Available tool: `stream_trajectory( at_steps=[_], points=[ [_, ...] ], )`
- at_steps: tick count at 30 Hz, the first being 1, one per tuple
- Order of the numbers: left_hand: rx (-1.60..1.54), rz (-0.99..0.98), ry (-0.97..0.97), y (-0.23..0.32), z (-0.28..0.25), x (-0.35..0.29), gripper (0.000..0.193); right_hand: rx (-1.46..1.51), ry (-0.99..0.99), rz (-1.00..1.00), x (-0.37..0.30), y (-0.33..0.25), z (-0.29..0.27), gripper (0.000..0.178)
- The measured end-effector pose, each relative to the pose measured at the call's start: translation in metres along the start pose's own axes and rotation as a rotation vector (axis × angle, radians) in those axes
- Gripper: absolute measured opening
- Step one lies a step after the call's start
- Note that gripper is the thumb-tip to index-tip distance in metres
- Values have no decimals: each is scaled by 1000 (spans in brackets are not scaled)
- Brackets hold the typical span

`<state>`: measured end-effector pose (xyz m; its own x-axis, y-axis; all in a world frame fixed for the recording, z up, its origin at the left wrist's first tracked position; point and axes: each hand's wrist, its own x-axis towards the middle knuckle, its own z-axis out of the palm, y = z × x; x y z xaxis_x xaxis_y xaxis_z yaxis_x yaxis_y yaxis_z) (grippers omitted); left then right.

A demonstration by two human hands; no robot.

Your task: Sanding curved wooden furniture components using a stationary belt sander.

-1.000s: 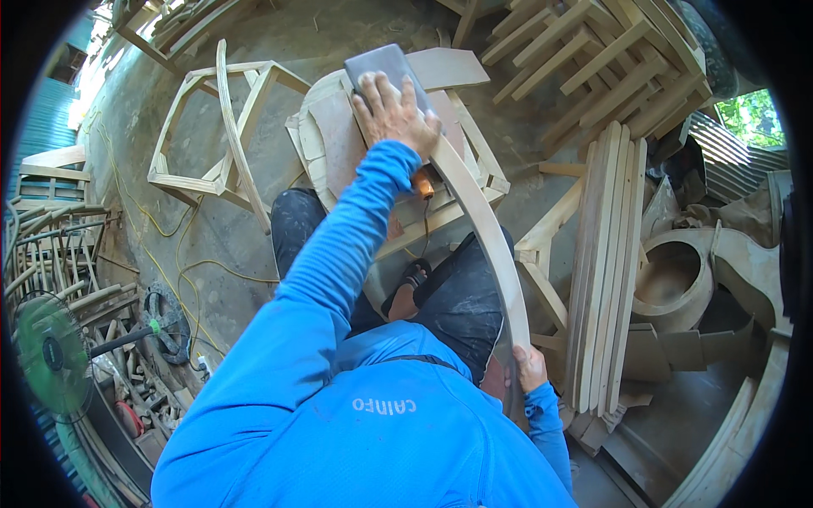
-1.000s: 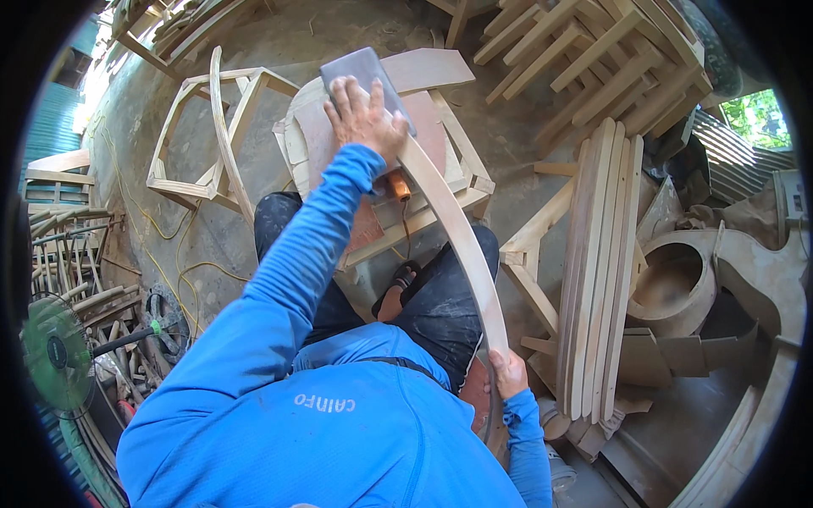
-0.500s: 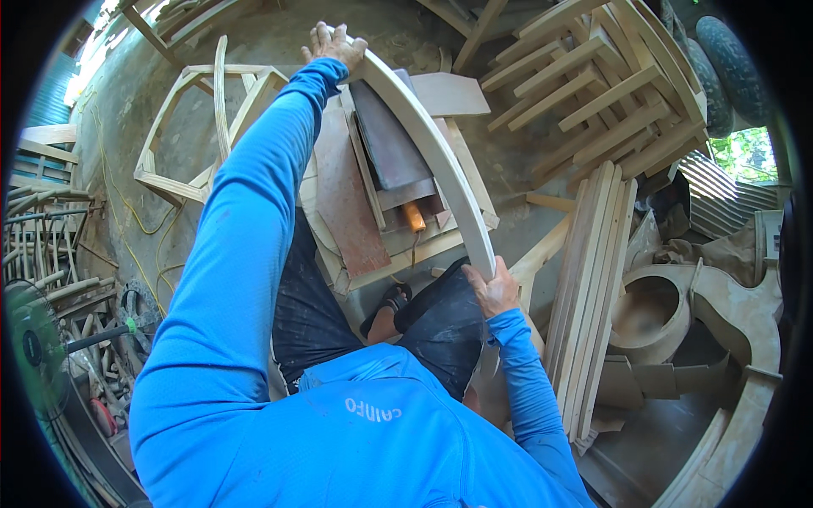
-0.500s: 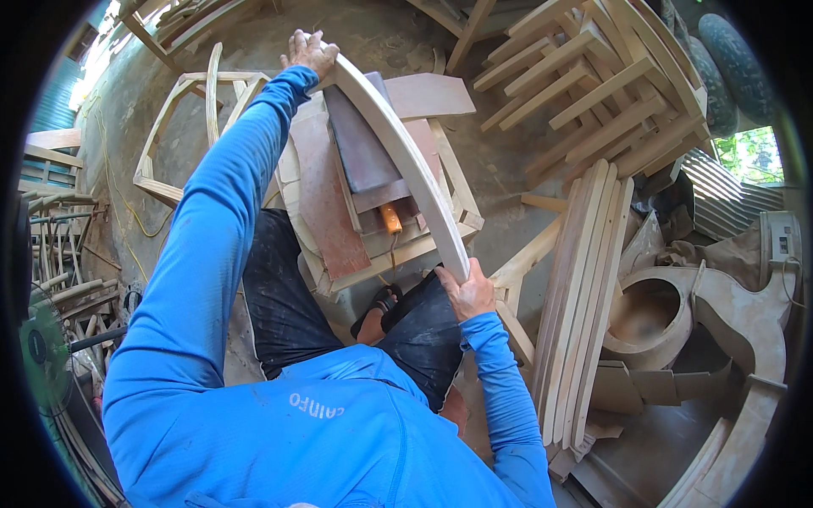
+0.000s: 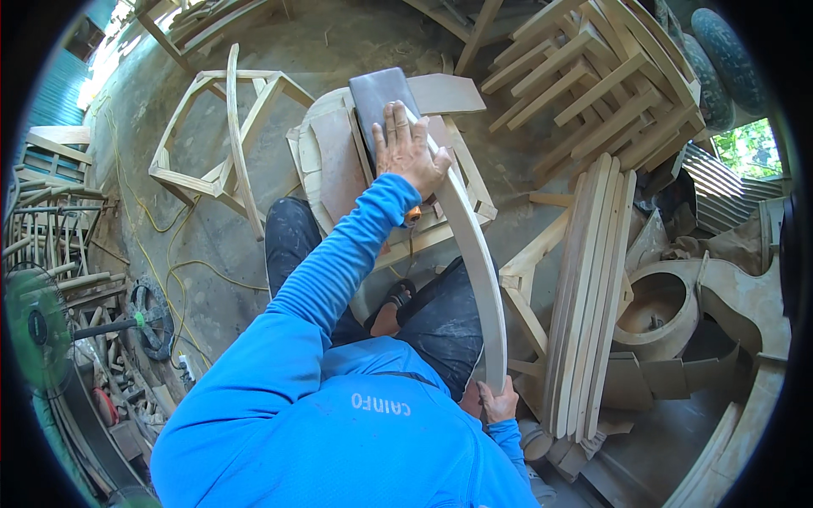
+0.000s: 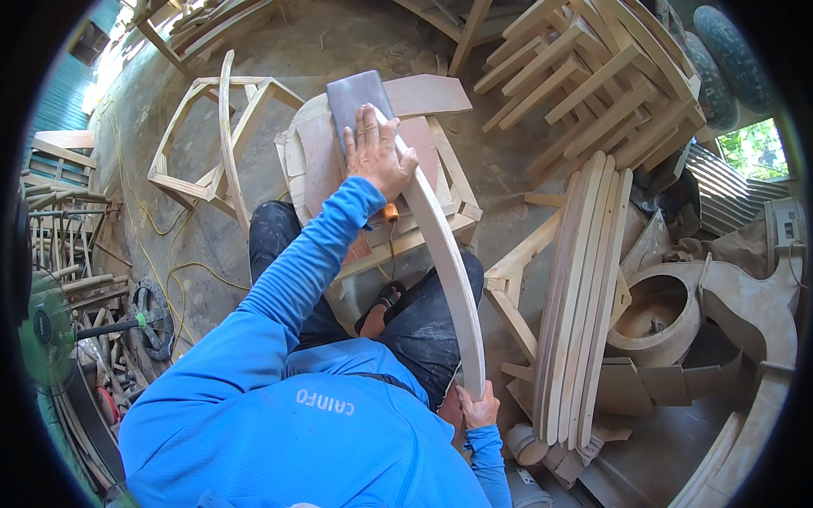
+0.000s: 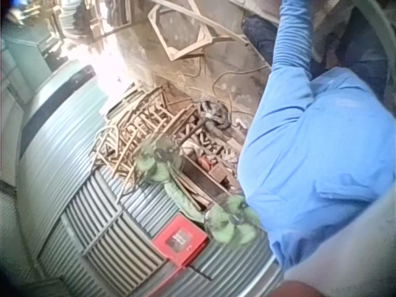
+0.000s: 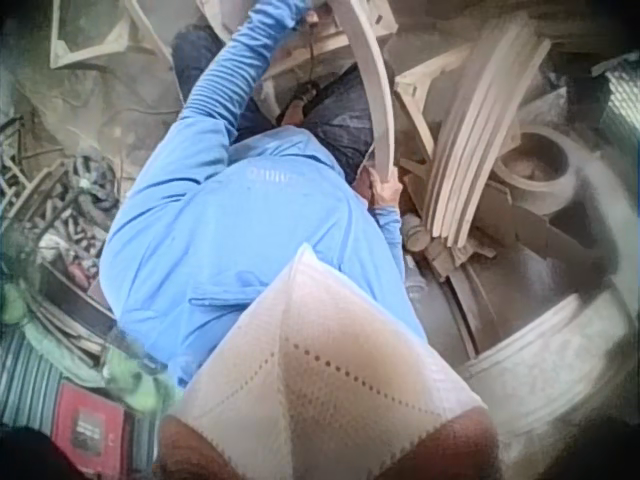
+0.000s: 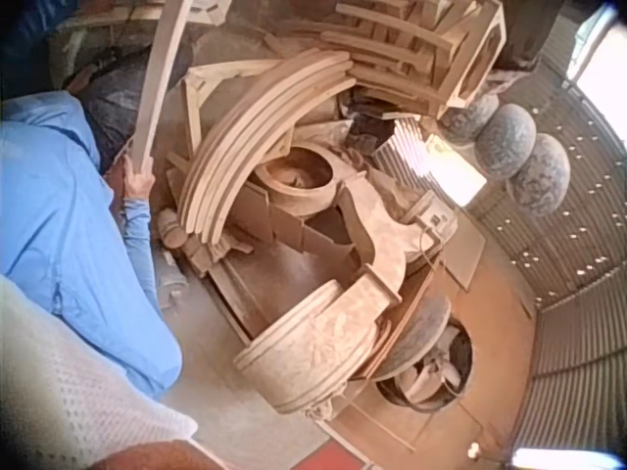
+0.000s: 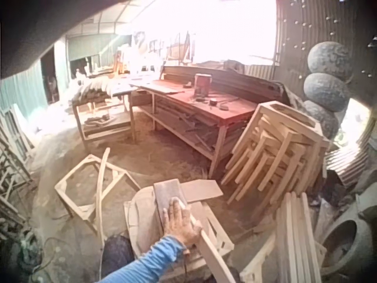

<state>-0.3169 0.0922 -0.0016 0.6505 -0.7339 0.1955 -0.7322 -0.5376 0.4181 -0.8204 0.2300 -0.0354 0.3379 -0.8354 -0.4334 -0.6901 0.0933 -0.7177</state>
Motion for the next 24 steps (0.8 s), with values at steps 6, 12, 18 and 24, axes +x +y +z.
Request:
stream_trajectory(
  at_steps=[6,12,18,24],
  points=[
    [-47,-21,58,-49,-2,61,74,-342,116,-260,72,-40,2,45],
    [90,-114,-11,-136,-2,171,76,-440,180,-462,160,-125,46,44],
    [232,-207,-182,-176,-45,248,75,-602,177,-530,226,-208,78,40],
    [102,-236,-157,-96,-35,169,86,-497,156,-751,210,-181,55,47]
  ],
)
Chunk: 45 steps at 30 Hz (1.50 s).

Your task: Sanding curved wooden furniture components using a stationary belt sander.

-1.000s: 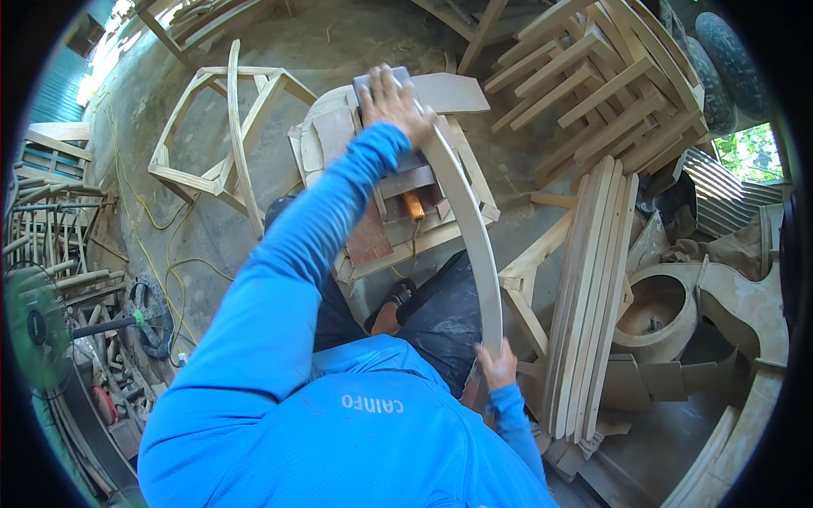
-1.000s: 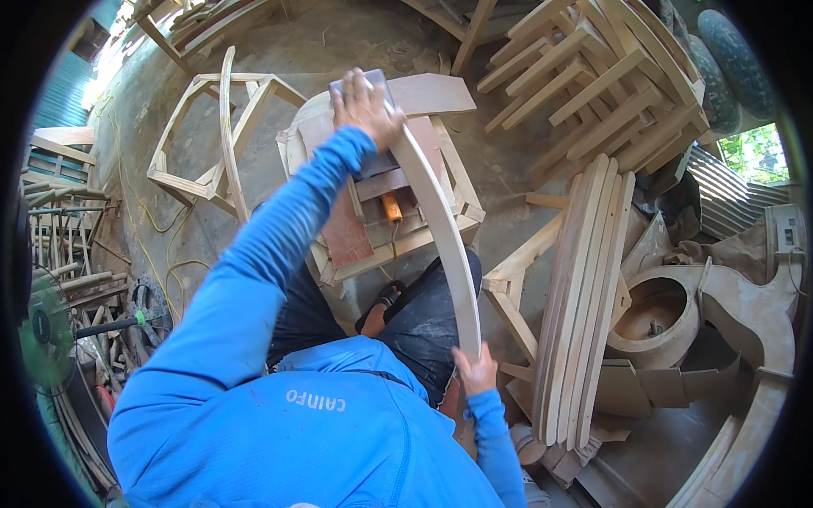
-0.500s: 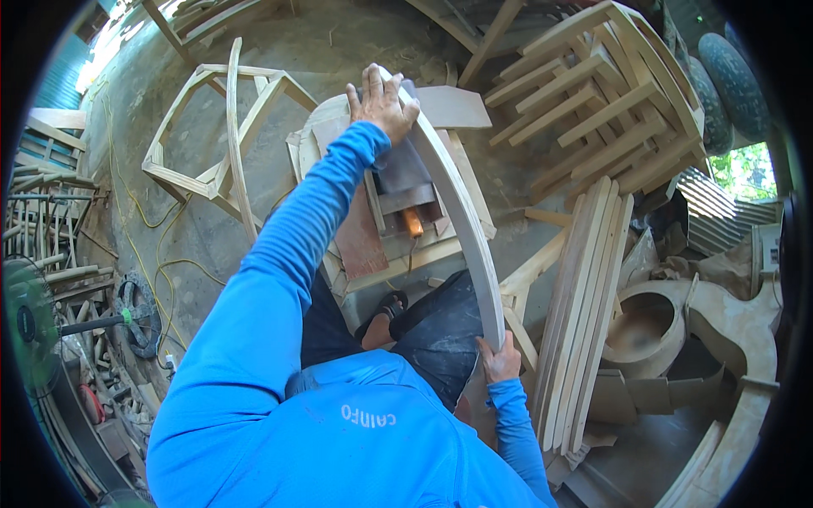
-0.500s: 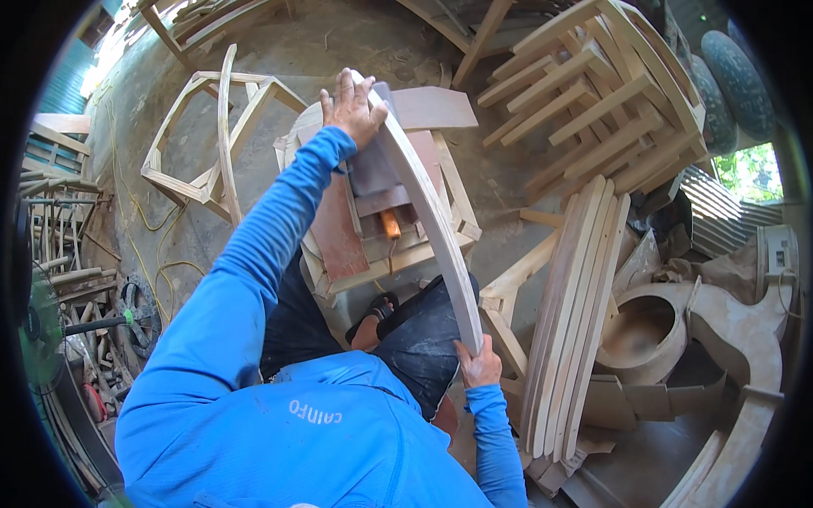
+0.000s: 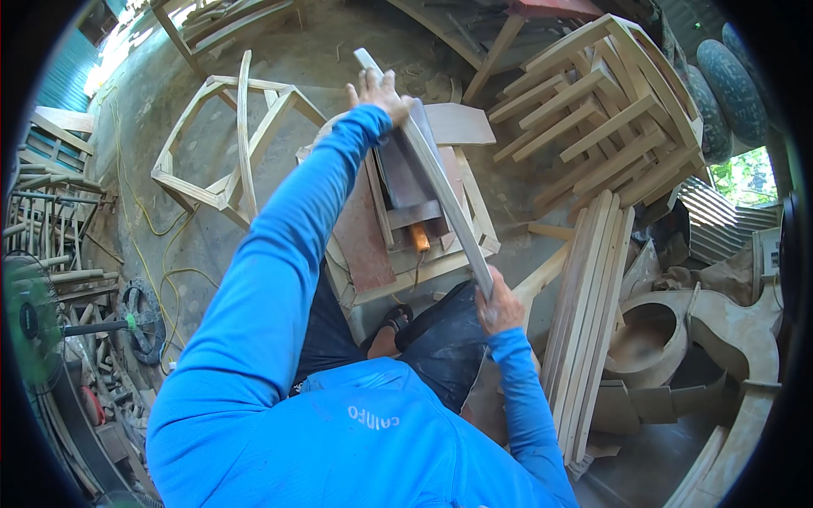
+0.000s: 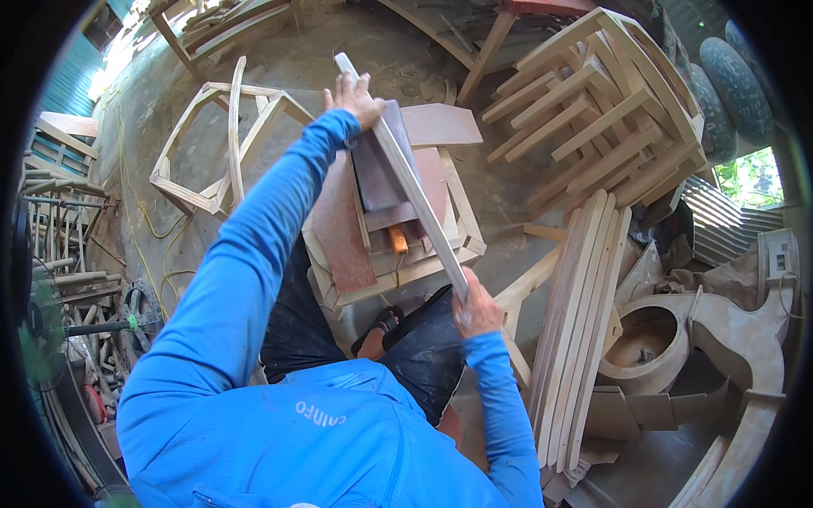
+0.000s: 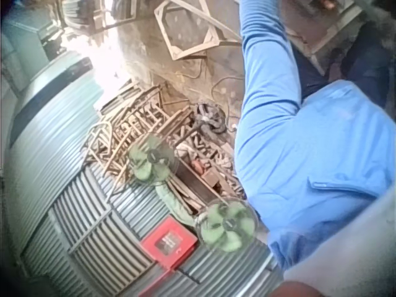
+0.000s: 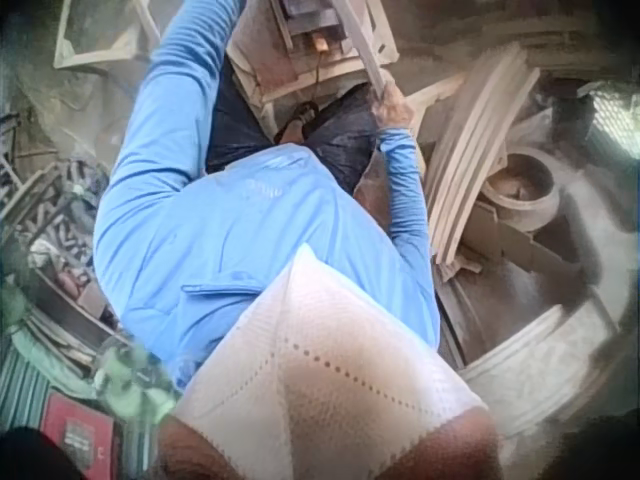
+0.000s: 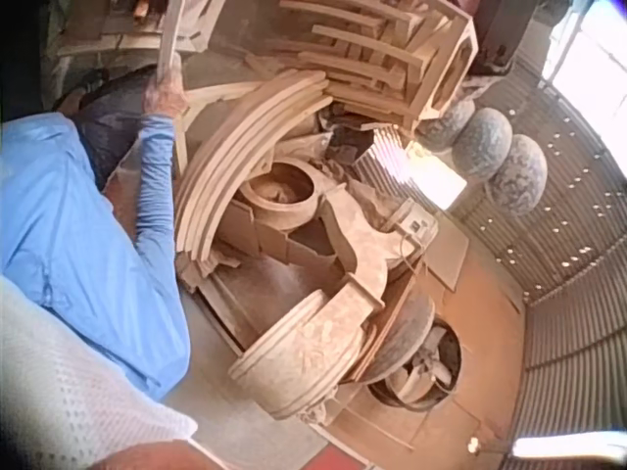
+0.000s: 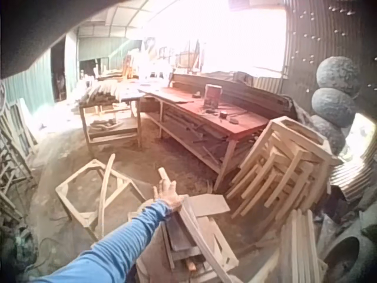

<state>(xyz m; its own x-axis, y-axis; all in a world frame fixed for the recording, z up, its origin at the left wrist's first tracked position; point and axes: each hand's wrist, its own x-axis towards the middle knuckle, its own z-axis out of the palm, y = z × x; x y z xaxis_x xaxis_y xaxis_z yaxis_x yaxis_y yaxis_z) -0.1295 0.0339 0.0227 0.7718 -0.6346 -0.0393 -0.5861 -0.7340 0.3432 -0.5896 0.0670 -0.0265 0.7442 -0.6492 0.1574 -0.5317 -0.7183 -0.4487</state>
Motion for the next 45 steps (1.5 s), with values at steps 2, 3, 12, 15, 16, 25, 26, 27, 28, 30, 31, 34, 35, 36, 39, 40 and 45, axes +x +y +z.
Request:
stream_trajectory(
  at_steps=[2,3,12,15,16,25,26,27,28,30,31,34,35,36,39,40,45],
  points=[
    [39,59,2,16,7,-49,84,82,-51,-1,-50,15,-11,65],
    [34,97,14,23,11,-79,84,123,-32,-44,-76,21,-15,70],
    [-78,249,59,47,31,-238,83,94,-162,107,-230,31,-54,79],
    [-127,261,99,36,32,-207,78,48,-161,62,-202,37,-49,80],
    [-148,258,123,30,32,-192,75,47,-161,63,-189,38,-46,80],
    [-5,123,-58,-12,-5,0,69,49,-213,97,1,0,0,79],
    [-42,100,-102,-15,-10,19,69,45,-177,67,18,-4,3,77],
    [-18,84,-127,-19,-17,36,70,53,-165,51,33,-9,7,77],
    [-9,89,-103,-23,-23,51,70,0,-151,49,49,-12,11,74],
    [58,35,-150,-26,-32,65,70,-53,-140,42,64,-18,12,71],
    [81,21,-141,-25,-34,66,72,-67,-128,40,69,-20,15,69],
    [132,3,-160,-15,-32,45,76,-30,-115,11,49,-23,12,69],
    [96,21,-150,-10,-28,30,80,22,-100,-18,31,-21,8,71],
    [102,47,-142,-4,-22,12,80,18,-115,-11,11,-18,4,71],
    [120,138,-90,7,-6,-55,79,213,-236,46,-67,-2,-8,79],
    [123,171,-70,9,0,-82,78,256,-274,68,-97,6,-11,81],
    [140,189,-48,27,23,-203,84,119,-542,182,-211,44,-33,84]
  ],
)
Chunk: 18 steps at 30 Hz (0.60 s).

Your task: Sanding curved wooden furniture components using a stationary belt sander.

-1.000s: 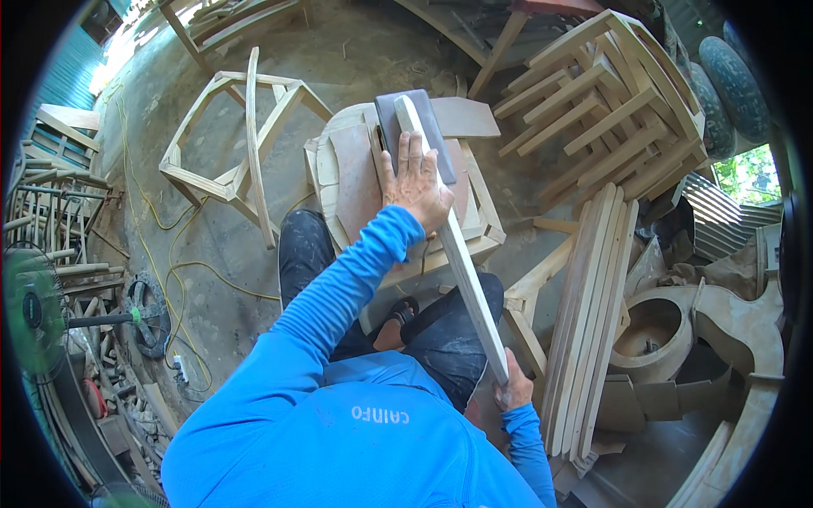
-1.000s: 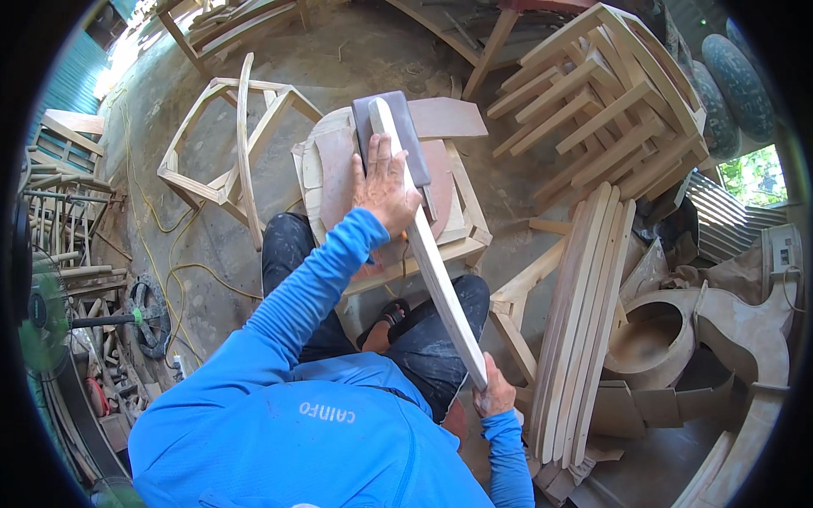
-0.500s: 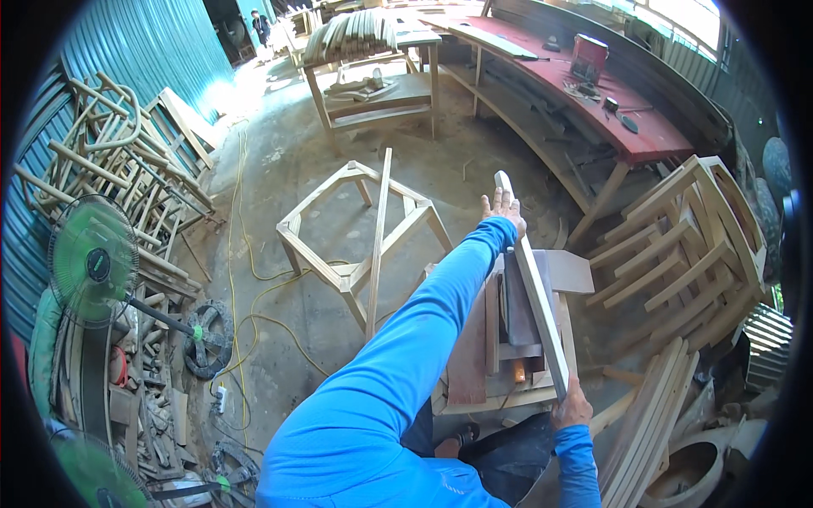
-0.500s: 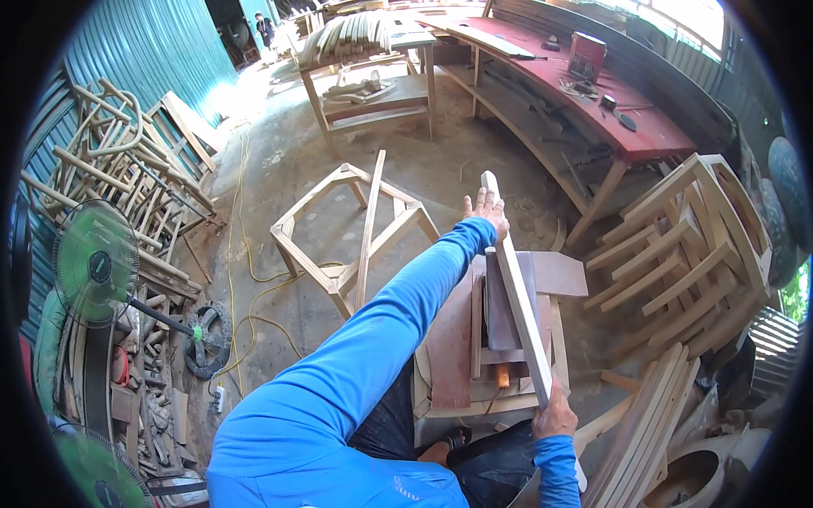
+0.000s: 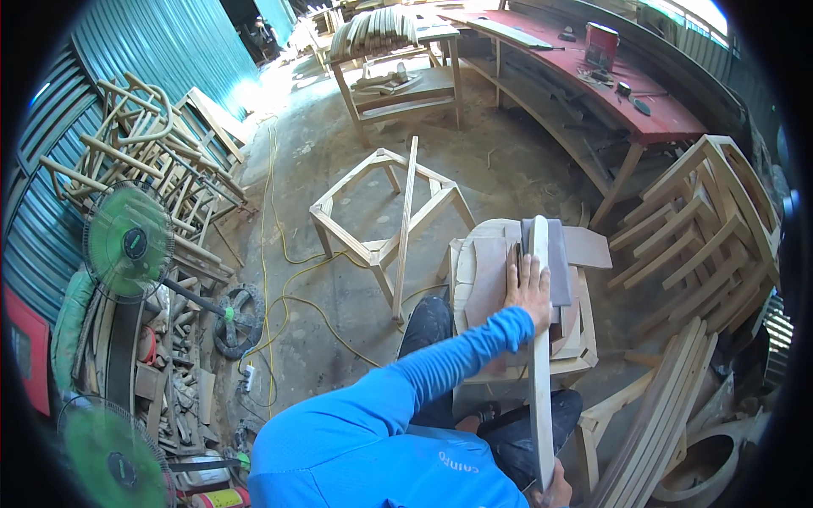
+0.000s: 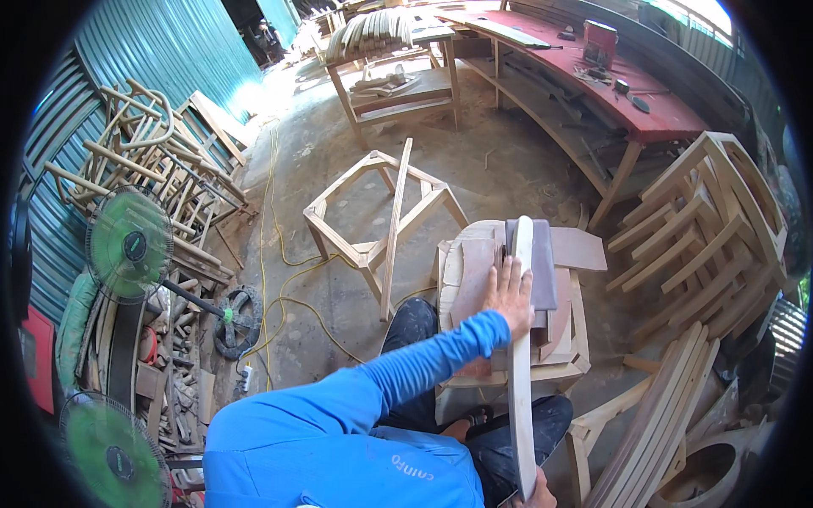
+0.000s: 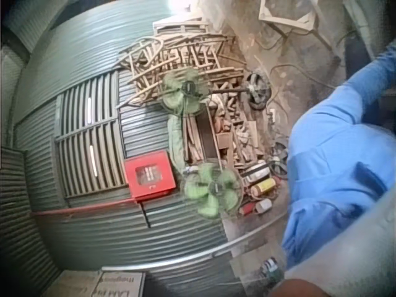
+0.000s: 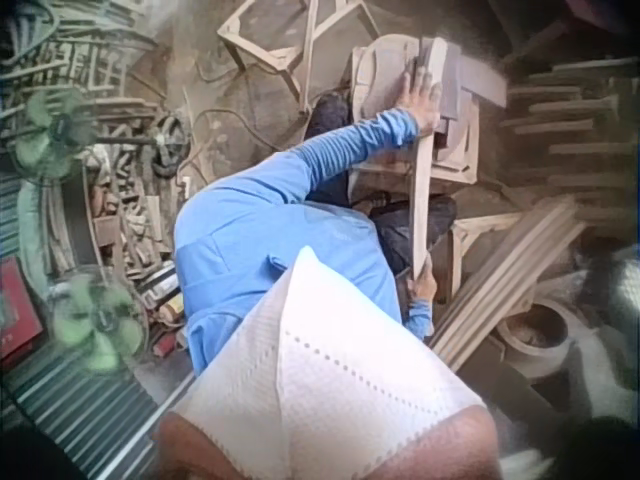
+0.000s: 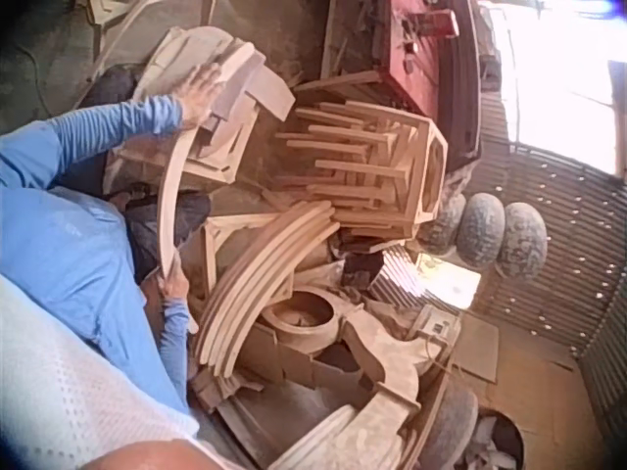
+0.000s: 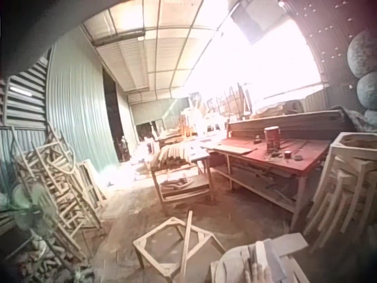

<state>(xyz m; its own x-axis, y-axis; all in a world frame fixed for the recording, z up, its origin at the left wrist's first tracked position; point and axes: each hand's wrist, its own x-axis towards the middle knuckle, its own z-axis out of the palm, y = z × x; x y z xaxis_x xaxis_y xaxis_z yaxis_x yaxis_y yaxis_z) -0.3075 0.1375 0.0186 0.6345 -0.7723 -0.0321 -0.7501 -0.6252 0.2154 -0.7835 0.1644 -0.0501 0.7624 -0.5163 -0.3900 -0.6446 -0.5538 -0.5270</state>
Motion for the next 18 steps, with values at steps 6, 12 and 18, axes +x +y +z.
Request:
stream_trajectory(
  at_steps=[6,12,18],
  points=[
    [-185,-61,68,11,9,-11,86,-128,34,103,-12,2,-35,88],
    [-205,-77,170,-26,4,79,83,-108,227,-216,68,-45,-68,91],
    [-137,-119,179,-71,-14,187,78,-178,274,-202,162,-108,-94,86]
  ],
)
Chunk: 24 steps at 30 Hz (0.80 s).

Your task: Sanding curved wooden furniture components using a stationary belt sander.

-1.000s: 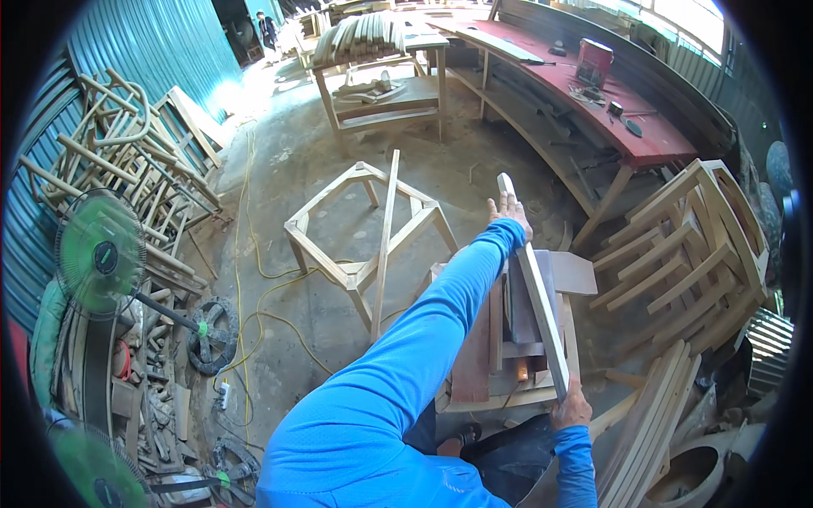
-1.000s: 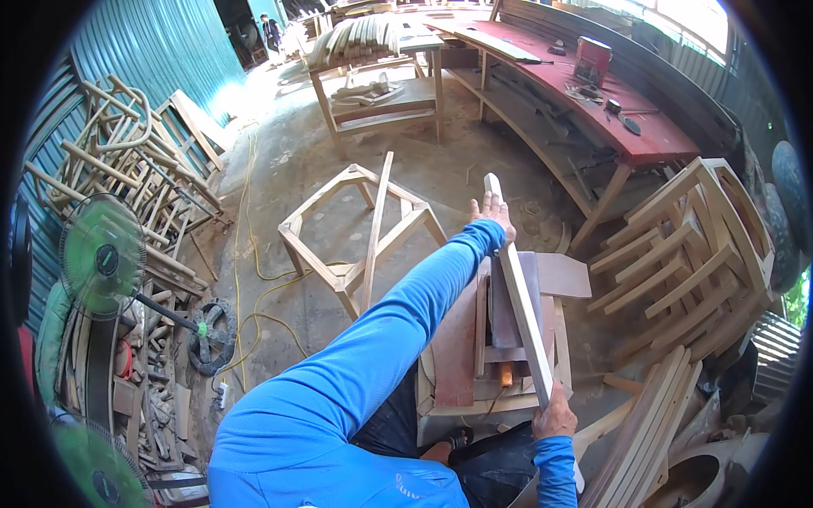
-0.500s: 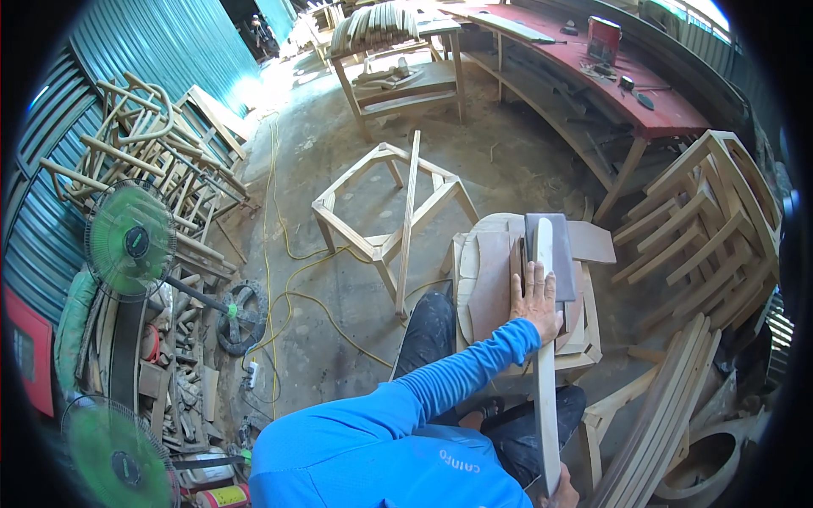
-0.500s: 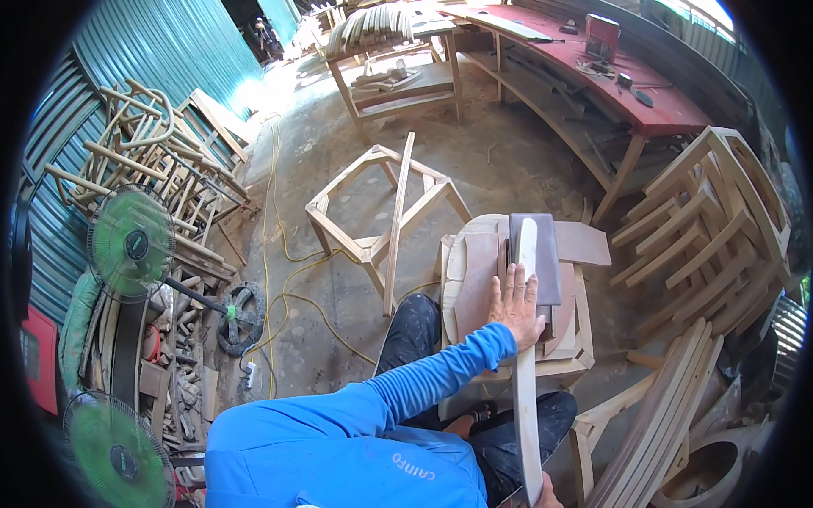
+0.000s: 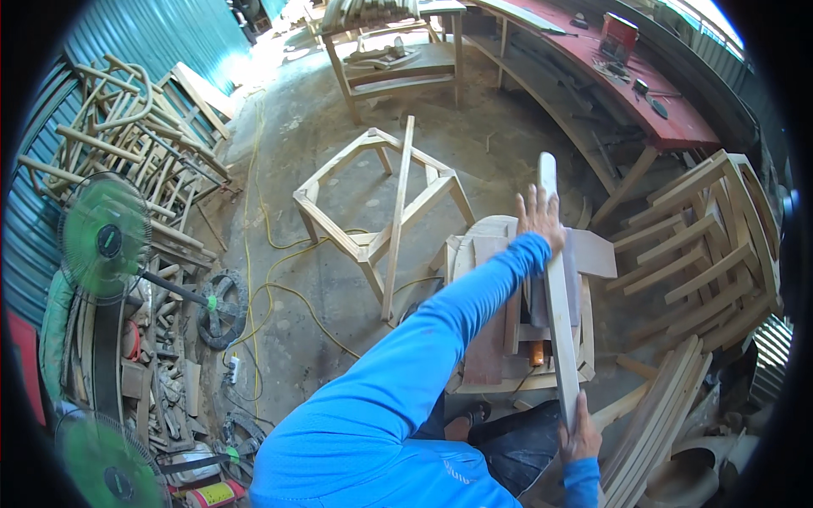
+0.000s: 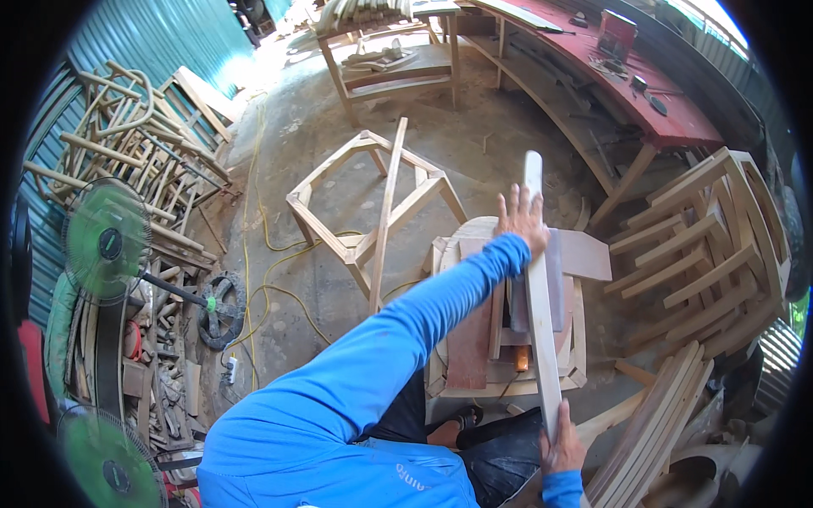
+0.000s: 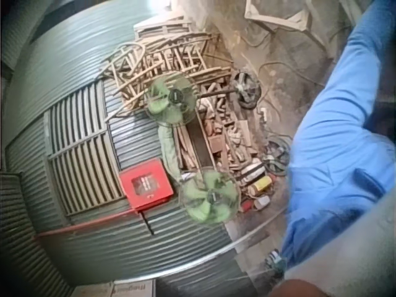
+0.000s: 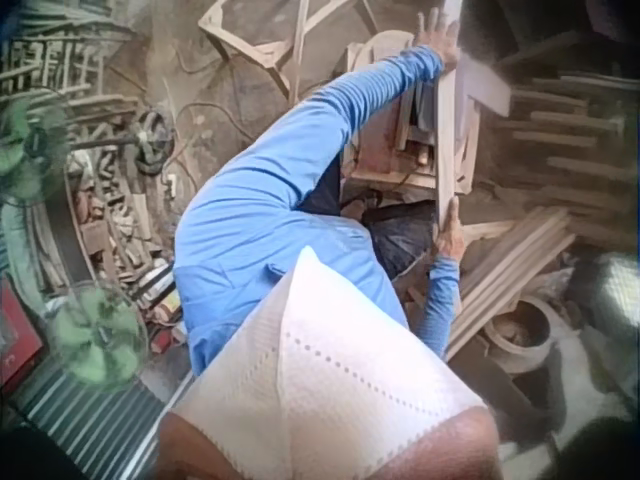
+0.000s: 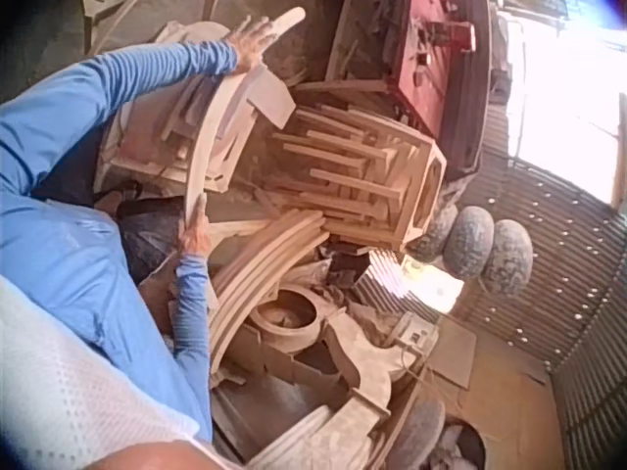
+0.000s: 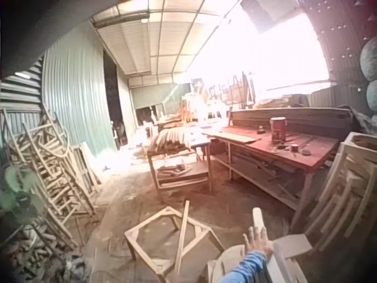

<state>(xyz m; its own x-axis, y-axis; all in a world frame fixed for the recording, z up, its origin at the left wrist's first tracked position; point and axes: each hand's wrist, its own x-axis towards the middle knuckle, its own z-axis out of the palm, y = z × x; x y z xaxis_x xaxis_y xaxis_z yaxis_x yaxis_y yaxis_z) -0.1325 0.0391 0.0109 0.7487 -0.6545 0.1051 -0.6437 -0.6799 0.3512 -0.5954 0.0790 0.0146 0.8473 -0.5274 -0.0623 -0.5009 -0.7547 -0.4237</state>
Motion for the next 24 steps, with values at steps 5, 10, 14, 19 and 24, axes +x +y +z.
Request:
stream_trajectory(
  at_steps=[5,10,14,19,24],
  points=[
    [160,-22,30,-21,4,67,68,-50,110,-99,67,-19,2,83],
    [22,-44,5,-16,13,33,79,-139,139,27,13,1,-3,75],
    [79,-17,-66,12,8,-40,83,-5,22,189,-93,29,-12,62],
    [140,66,-80,49,11,-151,85,205,-309,357,-226,52,-35,52],
    [80,77,-99,72,13,-224,84,189,-374,436,-293,33,-78,54]
  ],
)
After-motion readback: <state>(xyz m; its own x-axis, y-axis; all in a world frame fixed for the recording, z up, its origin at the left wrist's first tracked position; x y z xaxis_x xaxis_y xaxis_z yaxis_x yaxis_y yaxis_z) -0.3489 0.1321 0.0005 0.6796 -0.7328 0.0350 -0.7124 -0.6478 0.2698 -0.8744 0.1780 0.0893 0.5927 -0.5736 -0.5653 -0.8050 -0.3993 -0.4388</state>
